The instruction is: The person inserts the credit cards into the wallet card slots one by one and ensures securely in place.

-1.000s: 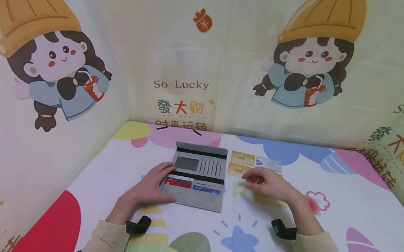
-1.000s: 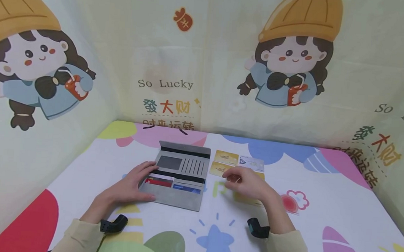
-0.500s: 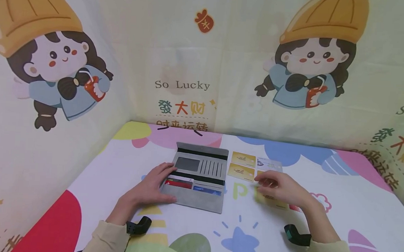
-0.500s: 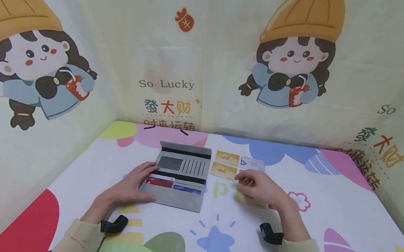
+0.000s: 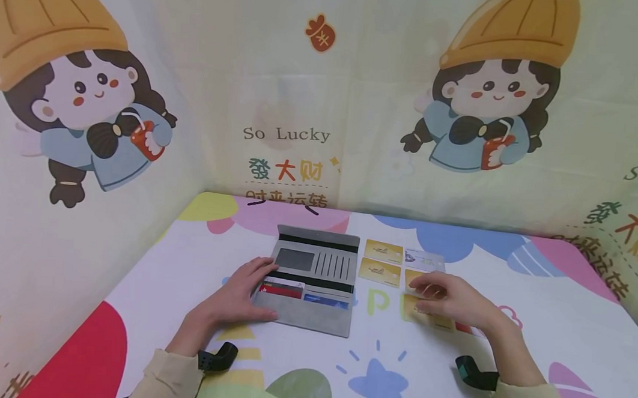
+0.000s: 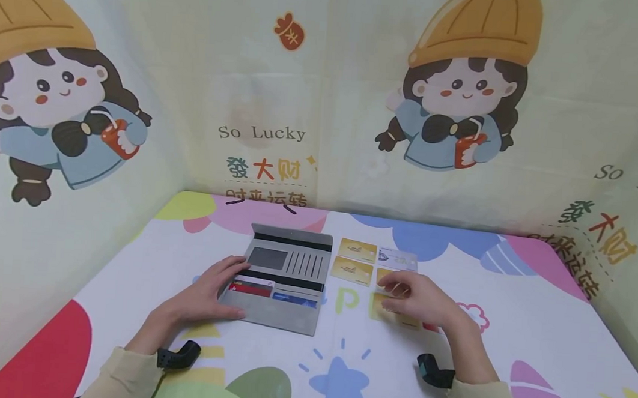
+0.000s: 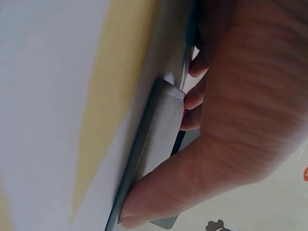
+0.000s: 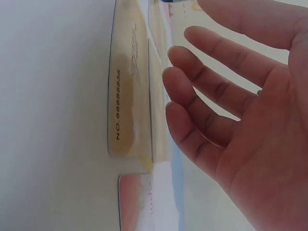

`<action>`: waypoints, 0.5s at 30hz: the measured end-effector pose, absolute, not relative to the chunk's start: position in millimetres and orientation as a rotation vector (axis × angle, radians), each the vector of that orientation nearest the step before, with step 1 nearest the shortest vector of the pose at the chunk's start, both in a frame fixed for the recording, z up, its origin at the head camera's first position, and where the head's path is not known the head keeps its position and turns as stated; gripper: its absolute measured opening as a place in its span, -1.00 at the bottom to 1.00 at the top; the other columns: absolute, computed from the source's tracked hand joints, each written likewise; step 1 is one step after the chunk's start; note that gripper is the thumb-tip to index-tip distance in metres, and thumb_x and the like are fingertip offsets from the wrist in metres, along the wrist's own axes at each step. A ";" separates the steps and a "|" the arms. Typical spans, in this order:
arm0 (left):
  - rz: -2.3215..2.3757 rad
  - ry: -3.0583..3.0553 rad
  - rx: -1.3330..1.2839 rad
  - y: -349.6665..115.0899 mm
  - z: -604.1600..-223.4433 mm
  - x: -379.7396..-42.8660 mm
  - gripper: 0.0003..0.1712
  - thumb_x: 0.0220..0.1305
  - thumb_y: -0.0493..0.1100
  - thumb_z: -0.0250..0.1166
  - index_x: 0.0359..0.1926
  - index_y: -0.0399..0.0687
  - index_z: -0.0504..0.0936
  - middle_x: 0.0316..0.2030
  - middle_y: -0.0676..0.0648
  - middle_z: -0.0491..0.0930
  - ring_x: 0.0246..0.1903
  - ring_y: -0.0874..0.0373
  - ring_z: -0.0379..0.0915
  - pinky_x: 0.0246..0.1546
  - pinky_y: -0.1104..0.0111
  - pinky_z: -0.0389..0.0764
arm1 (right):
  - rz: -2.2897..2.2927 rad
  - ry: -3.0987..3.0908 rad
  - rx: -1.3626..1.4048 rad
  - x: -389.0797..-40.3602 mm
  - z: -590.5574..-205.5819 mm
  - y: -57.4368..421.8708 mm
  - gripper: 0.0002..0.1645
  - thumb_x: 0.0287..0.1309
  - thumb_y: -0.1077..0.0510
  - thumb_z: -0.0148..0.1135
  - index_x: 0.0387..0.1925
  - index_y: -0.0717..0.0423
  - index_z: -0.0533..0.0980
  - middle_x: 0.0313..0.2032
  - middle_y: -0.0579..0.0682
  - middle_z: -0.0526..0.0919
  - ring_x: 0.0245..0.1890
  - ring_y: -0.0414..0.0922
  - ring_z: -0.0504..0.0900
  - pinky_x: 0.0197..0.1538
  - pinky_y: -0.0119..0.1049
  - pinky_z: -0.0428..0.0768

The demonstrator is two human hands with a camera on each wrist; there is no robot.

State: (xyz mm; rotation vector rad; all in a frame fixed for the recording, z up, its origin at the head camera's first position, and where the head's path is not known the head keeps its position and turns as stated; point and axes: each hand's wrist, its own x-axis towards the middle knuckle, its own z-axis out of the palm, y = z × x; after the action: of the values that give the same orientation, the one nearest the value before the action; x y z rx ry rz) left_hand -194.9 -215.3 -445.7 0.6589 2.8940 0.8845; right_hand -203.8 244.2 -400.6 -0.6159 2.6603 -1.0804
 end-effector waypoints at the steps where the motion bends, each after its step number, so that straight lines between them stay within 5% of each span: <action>1: 0.887 2.894 0.658 -215.2 -445.7 -194.8 0.13 -0.09 0.31 0.52 0.46 -0.05 0.35 0.49 -0.15 0.15 0.44 -0.19 0.01 0.32 -0.25 0.22 | -1.079 2.662 -0.619 -203.7 -400.9 244.2 -0.53 0.10 0.11 0.49 0.03 0.19 0.61 -0.14 -0.02 0.62 -0.15 -0.06 0.55 -0.06 -0.27 0.58; 15: 0.901 2.897 0.674 -216.3 -447.8 -196.2 0.14 -0.10 0.32 0.52 0.46 -0.05 0.35 0.49 -0.16 0.15 0.44 -0.20 0.02 0.32 -0.26 0.21 | -1.069 2.629 -0.606 -203.6 -405.4 250.5 -0.41 -0.04 0.11 0.58 0.05 0.21 0.60 -0.06 -0.02 0.63 -0.12 -0.06 0.56 0.01 -0.22 0.55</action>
State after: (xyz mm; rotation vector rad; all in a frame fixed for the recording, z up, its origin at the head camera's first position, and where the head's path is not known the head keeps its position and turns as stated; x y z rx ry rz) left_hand -196.2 -216.3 -447.8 0.6741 2.8967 0.9013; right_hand -203.6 250.5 -405.4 -0.6062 2.6286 -1.0693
